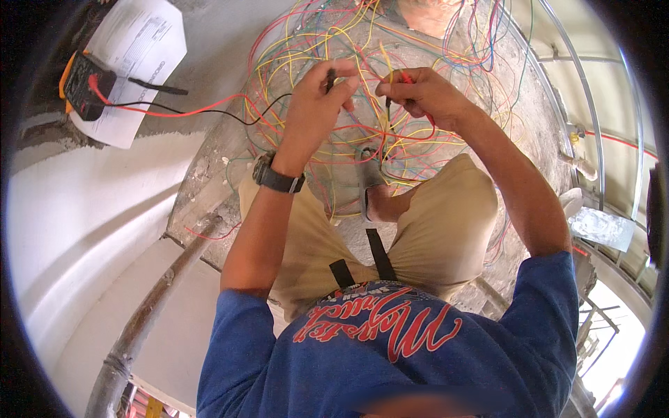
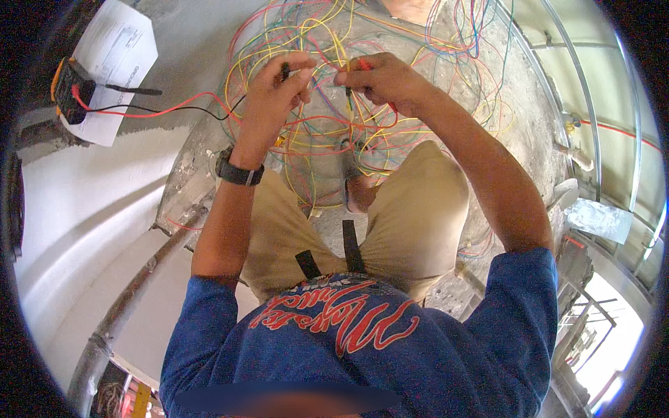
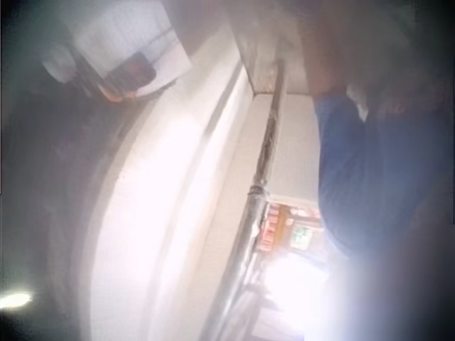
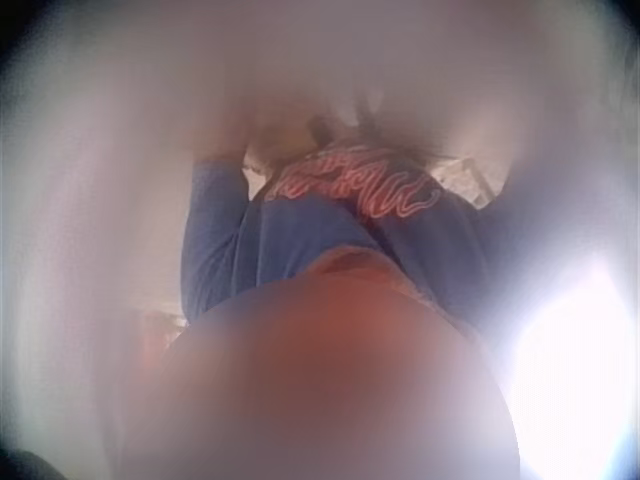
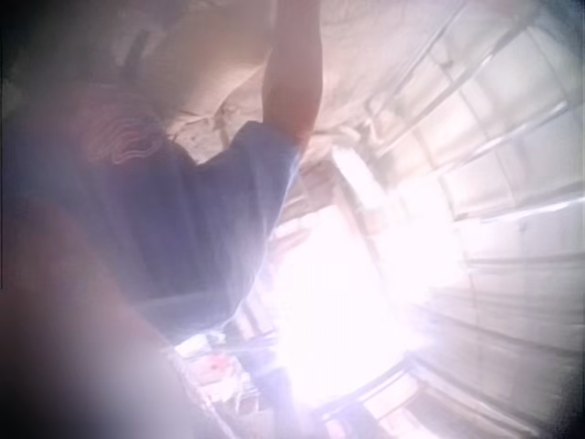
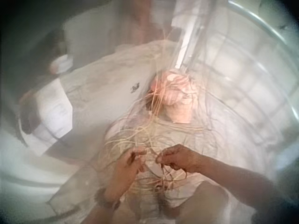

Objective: The person sits on the floor and works with a large bundle of multicolored wires. They strip wire ends, twist pairs together, and connect them into small white connectors. A multimeter and papers are visible nearby, but the person does not use them in the clip.

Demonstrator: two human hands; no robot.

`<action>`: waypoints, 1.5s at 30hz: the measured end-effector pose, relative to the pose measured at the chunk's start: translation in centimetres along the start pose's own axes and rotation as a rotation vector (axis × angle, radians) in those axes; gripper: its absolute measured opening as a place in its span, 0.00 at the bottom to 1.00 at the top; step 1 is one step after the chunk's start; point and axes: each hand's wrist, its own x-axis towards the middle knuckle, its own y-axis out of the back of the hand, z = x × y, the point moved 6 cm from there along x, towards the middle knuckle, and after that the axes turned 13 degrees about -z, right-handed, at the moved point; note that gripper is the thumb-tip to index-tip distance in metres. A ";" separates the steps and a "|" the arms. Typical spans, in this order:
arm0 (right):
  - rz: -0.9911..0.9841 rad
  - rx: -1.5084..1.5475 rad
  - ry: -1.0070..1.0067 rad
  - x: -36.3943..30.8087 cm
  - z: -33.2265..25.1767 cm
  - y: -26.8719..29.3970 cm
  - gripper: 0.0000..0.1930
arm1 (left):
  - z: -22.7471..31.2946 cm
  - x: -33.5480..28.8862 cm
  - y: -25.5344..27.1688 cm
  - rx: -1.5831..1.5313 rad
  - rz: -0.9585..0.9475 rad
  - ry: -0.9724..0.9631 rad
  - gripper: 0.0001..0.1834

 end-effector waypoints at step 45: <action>-0.035 0.045 0.607 -20.2 -5.2 8.8 0.17 | 7.3 1.5 -19.5 -0.260 -0.431 0.067 0.10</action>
